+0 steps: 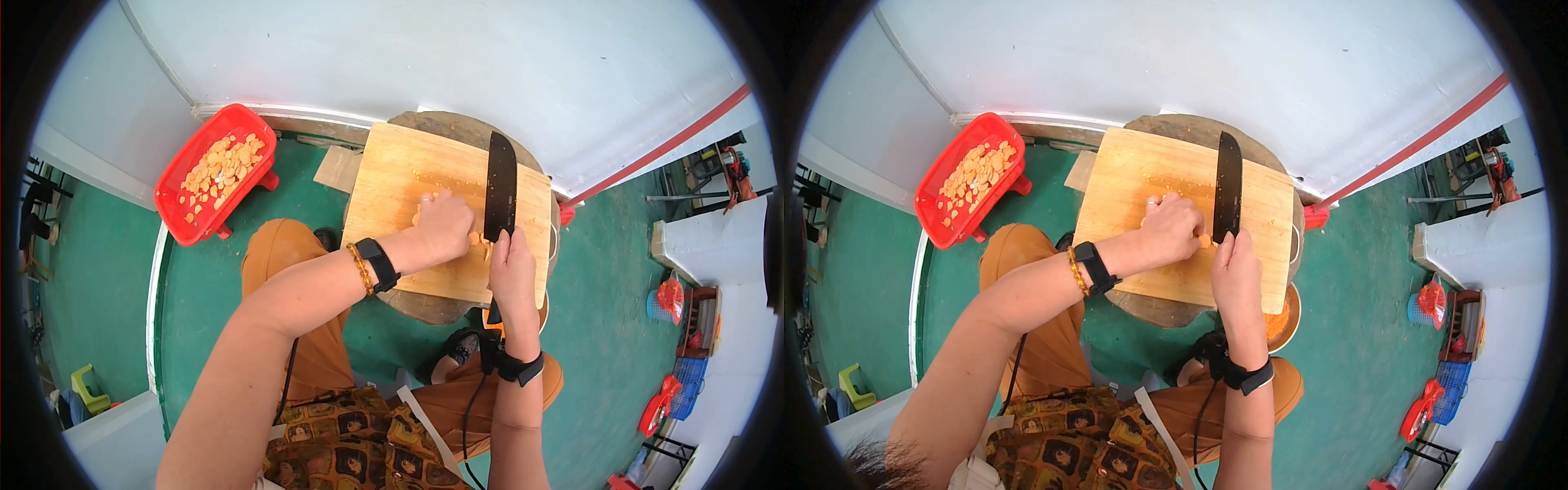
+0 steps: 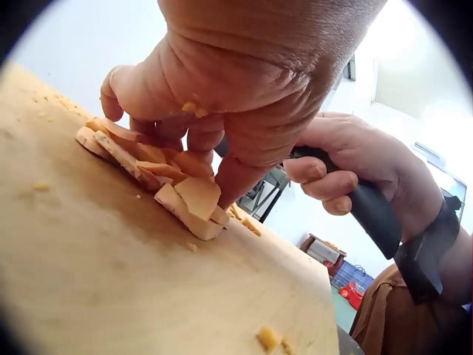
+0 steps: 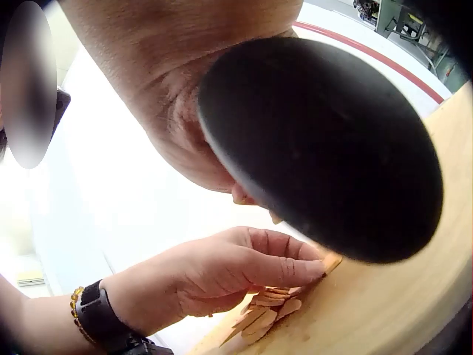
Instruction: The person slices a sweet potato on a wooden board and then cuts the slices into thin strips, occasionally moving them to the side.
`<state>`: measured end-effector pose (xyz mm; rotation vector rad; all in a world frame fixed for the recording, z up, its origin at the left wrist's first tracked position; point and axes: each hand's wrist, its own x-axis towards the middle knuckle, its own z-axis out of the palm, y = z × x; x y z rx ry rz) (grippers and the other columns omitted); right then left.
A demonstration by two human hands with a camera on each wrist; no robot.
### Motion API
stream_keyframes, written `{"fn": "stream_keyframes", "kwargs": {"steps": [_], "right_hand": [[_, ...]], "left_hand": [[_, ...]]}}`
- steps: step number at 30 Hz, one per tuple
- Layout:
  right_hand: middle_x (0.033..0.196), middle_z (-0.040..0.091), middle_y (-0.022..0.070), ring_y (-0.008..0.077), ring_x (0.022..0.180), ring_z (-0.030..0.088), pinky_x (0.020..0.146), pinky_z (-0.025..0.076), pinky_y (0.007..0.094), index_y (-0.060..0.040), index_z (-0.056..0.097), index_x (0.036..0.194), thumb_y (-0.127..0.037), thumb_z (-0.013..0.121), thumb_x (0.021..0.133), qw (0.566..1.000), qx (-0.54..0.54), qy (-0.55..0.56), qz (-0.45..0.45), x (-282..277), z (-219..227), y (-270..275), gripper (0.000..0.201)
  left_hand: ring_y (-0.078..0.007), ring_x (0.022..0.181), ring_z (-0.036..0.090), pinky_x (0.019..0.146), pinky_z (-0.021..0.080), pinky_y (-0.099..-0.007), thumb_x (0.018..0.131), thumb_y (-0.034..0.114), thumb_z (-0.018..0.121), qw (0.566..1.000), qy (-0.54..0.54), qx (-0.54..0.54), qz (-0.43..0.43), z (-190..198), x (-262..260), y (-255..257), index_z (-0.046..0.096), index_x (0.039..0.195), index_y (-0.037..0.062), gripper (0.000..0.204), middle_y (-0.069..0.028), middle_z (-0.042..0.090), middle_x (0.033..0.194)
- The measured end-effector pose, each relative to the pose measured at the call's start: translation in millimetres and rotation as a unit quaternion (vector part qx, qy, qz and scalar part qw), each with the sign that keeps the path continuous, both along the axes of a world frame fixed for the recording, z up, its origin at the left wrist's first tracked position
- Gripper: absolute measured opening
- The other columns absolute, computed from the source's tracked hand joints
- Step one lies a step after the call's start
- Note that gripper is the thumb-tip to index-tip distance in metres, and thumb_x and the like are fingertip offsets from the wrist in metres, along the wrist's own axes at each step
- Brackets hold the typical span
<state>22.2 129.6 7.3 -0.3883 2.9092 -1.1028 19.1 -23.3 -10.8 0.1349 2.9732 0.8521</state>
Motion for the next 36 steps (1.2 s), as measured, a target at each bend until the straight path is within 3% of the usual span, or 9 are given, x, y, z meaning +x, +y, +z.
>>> {"fn": "stream_keyframes", "kwargs": {"steps": [8,11,14,17,23,26,32,35,36], "right_hand": [[0.057,0.049,0.0153,0.0234,0.04,0.049,0.04,0.041,0.0366,0.0016,0.044,0.086,-0.02,0.041,0.098,0.999,0.034,-0.025,0.022,-6.4,-22.2,8.3,0.024],[0.072,0.056,0.0309,0.049,0.069,0.055,0.06,0.042,0.0527,0.0035,0.049,0.086,-0.015,0.046,0.094,0.997,0.02,-0.068,-0.012,2.5,3.3,-1.9,0.02],[0.072,0.056,0.0307,0.0492,0.069,0.056,0.059,0.042,0.0526,0.0033,0.048,0.086,-0.015,0.046,0.094,0.998,0.016,-0.059,-0.024,5.2,19.0,-5.6,0.02],[0.059,0.052,0.0187,0.0265,0.042,0.051,0.042,0.041,0.0392,0.0021,0.045,0.085,-0.018,0.043,0.097,0.983,0.073,0.155,0.059,-0.9,-15.8,4.2,0.024],[0.058,0.052,0.0185,0.0274,0.042,0.052,0.042,0.041,0.0395,0.002,0.045,0.084,-0.018,0.043,0.097,0.999,0.047,-0.015,0.018,-1.9,-13.7,5.9,0.024],[0.075,0.057,0.0321,0.0491,0.072,0.056,0.061,0.043,0.053,0.0028,0.049,0.087,-0.016,0.047,0.094,0.997,0.027,-0.065,-0.017,5.6,15.1,-4.5,0.02],[0.076,0.057,0.0315,0.0488,0.073,0.056,0.062,0.043,0.0521,0.003,0.049,0.087,-0.017,0.046,0.094,0.996,0.055,-0.069,-0.004,-0.7,-3.4,0.7,0.021],[0.056,0.05,0.0147,0.0236,0.041,0.05,0.041,0.042,0.0365,0.0014,0.045,0.086,-0.019,0.043,0.096,0.998,0.039,-0.043,0.024,-9.4,-21.0,11.2,0.023],[0.056,0.05,0.0152,0.0239,0.041,0.05,0.041,0.042,0.0368,0.0015,0.045,0.086,-0.019,0.043,0.097,0.998,0.039,-0.037,0.023,-8.2,-18.4,10.0,0.023]], "left_hand": [[-0.0273,0.098,0.051,0.083,0.031,-0.0462,0.071,0.015,0.07,0.999,-0.036,0.018,-0.002,9.4,0.8,-2.1,0.071,0.077,0.0124,0.007,-0.0057,0.063,0.089],[-0.0272,0.098,0.051,0.083,0.031,-0.046,0.071,0.015,0.07,0.999,-0.028,0.02,-0.003,8.5,2.3,-2.1,0.071,0.078,0.0128,0.008,-0.0056,0.063,0.089],[-0.0273,0.098,0.051,0.083,0.031,-0.0462,0.07,0.016,0.069,1.0,-0.007,0.007,-0.004,0.8,0.7,-2.1,0.071,0.078,0.0134,0.008,-0.0056,0.062,0.089],[-0.0271,0.098,0.051,0.084,0.031,-0.0458,0.07,0.016,0.069,1.0,0.0,0.015,-0.004,1.1,1.7,-1.9,0.07,0.078,0.0132,0.008,-0.0054,0.062,0.089],[-0.0266,0.097,0.052,0.084,0.031,-0.0448,0.071,0.017,0.07,1.0,-0.004,0.017,-0.003,2.7,2.1,-2.4,0.069,0.077,0.0119,0.008,-0.0053,0.061,0.088],[-0.0269,0.097,0.052,0.084,0.031,-0.0455,0.071,0.017,0.069,1.0,0.003,0.008,-0.005,-1.7,1.8,-2.0,0.07,0.077,0.0124,0.007,-0.0055,0.061,0.088],[-0.027,0.097,0.052,0.084,0.031,-0.0463,0.071,0.017,0.07,1.0,0.001,0.021,0.0,2.4,2.3,-1.4,0.07,0.077,0.0129,0.007,-0.0057,0.061,0.088],[-0.027,0.097,0.052,0.084,0.031,-0.0462,0.071,0.017,0.07,1.0,-0.006,0.018,0.0,4.6,3.1,-1.8,0.07,0.076,0.0129,0.007,-0.0053,0.061,0.089],[-0.027,0.097,0.052,0.083,0.031,-0.0461,0.071,0.017,0.07,1.0,-0.003,0.018,0.0,4.5,3.2,-2.1,0.069,0.077,0.0129,0.007,-0.0053,0.061,0.089]]}}
